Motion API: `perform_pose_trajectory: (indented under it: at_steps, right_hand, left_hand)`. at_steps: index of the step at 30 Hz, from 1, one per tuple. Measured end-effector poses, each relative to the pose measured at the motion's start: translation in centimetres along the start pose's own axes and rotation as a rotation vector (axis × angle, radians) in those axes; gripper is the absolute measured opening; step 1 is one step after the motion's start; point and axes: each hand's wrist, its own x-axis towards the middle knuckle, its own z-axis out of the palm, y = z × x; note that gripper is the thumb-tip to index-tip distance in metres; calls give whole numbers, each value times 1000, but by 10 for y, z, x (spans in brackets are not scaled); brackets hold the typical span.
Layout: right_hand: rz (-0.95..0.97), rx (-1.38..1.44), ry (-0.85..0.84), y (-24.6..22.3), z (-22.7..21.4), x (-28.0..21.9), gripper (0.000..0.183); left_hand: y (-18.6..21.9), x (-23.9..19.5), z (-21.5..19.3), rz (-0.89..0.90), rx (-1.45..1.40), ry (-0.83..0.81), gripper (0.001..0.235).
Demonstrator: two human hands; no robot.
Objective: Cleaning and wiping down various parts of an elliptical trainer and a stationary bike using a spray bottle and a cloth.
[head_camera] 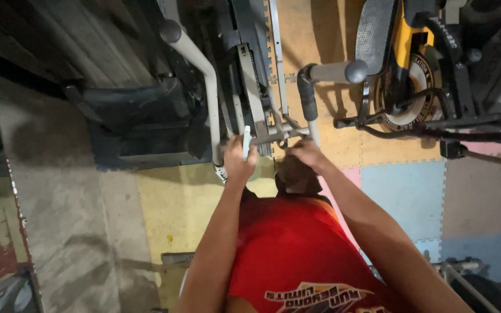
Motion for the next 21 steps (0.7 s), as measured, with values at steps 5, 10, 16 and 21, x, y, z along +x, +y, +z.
perform_pose_trajectory:
  at_steps: [5,10,16,21]
  right_hand:
    - [-134,-11,53,-7,24,37,57]
    - [-180,-82,139,-6,33,80,79]
    - [-85,-72,105,-6,33,112,96]
    - [-141,-572,-66,27,29,154,84]
  left_hand:
    - [-41,-3,44,-583,-159,-191,40]
    - [-131,-32,114,-891,-196,-334,65]
    - [-121,7,93,-1085,-229,-464,82]
    - [-137,10,97,-1074,-100,-811,81]
